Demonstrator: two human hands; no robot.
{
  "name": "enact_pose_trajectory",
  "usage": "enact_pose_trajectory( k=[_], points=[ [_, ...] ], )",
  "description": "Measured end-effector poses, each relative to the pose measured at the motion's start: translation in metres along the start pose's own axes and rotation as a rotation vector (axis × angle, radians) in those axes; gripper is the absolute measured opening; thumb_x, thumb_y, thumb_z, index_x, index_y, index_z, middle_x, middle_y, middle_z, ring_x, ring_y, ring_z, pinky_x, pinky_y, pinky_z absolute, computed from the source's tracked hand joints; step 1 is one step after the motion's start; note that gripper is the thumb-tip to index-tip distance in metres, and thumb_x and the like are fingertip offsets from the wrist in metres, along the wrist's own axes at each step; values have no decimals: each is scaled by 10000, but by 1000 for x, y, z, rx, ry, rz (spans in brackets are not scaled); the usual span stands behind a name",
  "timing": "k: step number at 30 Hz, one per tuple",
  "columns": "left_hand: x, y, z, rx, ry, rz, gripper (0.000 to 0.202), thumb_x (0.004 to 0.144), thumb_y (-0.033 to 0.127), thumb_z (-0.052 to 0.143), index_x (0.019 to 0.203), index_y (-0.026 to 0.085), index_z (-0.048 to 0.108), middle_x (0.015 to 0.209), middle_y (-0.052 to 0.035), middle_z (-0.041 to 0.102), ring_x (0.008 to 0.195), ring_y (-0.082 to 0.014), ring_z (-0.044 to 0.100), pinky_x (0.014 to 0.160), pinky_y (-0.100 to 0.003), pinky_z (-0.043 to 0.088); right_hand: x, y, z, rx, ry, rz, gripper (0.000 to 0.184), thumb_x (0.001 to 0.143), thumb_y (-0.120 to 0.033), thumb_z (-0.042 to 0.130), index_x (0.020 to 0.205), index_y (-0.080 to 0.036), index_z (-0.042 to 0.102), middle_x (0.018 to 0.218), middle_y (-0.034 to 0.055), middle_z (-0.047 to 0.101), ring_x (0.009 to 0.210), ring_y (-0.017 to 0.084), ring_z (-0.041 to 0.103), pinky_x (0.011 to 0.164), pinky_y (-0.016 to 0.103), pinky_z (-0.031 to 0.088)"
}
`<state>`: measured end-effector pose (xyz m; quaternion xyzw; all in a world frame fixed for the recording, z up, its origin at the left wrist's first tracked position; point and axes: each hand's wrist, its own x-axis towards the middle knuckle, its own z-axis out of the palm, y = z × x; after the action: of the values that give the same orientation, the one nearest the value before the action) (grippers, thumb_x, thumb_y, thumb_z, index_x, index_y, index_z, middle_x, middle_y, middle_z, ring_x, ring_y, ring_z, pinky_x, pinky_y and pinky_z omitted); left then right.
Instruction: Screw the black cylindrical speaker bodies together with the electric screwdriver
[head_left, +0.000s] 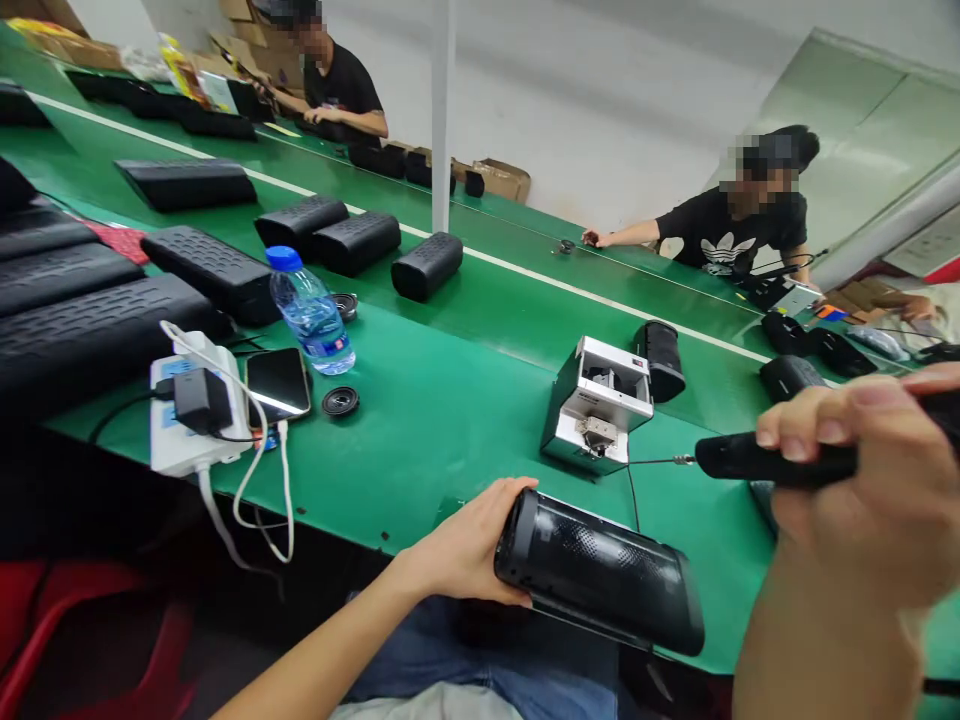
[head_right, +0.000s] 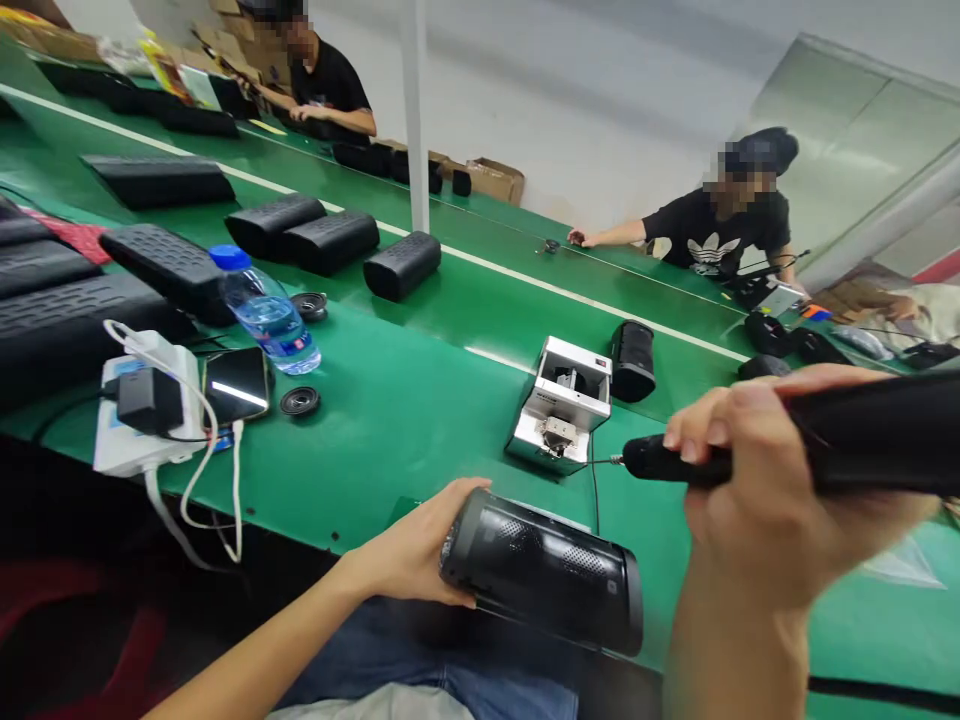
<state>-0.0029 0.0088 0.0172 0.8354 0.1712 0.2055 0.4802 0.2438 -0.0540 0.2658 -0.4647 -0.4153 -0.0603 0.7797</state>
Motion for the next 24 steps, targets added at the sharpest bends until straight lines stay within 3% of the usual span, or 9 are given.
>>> enact_pose_trajectory(
  k=[3,6,10,13,18,24],
  points=[
    [1,-2,0,9,2,-2,1352,681,482,1125,1745,276,316,1716,-227,515,1614,-466,529,1363,-616,461,-1,20,21,66,-82,-61,164,817,-207,822,862,-262,674,609,-42,504,473,196,469,465,358,419],
    [1,-2,0,8,-3,8,1374,664,459,1130,1755,276,315,1719,-229,518,1611,-472,534,1365,-633,461,-1,39,32,68,-103,-36,217,825,-224,853,872,-224,640,587,-45,528,450,189,523,468,320,473],
    [-5,-4,4,1,27,-37,1337,679,288,1082,1773,323,313,1766,-196,506,1615,-466,559,1381,-630,464,-2,54,38,3,-138,29,294,873,-354,856,974,-187,637,621,-44,578,446,161,553,462,259,491],
    [-9,-17,8,46,72,-74,1273,720,138,972,1784,356,309,1813,-166,490,1634,-460,562,1383,-625,474,-2,63,40,-32,-147,91,355,895,-450,819,1024,-182,626,674,-34,590,500,154,574,479,252,493],
    [-9,-36,15,120,137,-35,1275,704,66,900,1789,374,306,1773,-136,563,1601,-462,609,1343,-596,535,1,69,43,-31,-150,158,406,890,-516,801,1031,-194,597,722,-35,583,526,130,533,488,262,499],
    [-7,-36,14,143,137,-26,1218,742,90,850,1784,367,283,1778,-133,547,1592,-430,620,1333,-569,547,-1,67,40,-9,-178,198,434,857,-539,792,1020,-197,579,705,-40,565,502,138,523,450,264,474]
  ],
)
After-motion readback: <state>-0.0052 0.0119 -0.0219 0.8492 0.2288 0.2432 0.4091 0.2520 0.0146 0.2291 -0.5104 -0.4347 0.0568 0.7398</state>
